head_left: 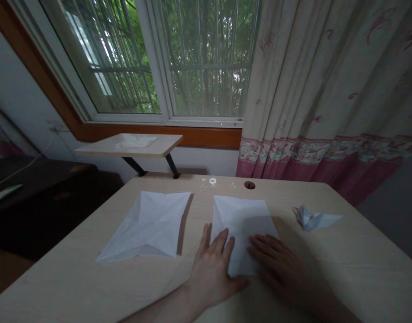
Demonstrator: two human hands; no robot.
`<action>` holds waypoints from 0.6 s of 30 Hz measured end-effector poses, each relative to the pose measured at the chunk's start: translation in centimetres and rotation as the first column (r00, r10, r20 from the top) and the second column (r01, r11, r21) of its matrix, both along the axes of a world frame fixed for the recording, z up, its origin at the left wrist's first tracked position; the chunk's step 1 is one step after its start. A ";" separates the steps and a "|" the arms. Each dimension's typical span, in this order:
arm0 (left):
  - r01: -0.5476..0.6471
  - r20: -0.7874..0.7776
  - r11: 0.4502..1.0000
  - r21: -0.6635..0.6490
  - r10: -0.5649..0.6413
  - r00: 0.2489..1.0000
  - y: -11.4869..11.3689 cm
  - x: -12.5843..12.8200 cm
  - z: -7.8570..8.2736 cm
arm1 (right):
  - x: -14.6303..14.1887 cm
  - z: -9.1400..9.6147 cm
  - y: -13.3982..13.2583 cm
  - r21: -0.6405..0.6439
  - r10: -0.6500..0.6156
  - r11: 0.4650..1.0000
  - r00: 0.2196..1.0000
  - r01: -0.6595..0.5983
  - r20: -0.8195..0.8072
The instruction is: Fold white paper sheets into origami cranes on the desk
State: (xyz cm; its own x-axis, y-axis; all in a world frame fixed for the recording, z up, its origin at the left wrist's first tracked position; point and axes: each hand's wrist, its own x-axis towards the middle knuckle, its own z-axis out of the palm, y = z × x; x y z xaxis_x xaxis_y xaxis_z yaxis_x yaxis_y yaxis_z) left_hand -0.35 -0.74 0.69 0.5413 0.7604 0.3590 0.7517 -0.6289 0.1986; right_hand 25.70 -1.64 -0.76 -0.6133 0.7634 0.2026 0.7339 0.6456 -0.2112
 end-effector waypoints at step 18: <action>0.199 -0.010 0.974 0.108 -0.199 0.980 0.3 -0.1 -0.9 | 0.8 0.6 0.1 -0.063 0.094 0.993 0.994 -0.097 -0.048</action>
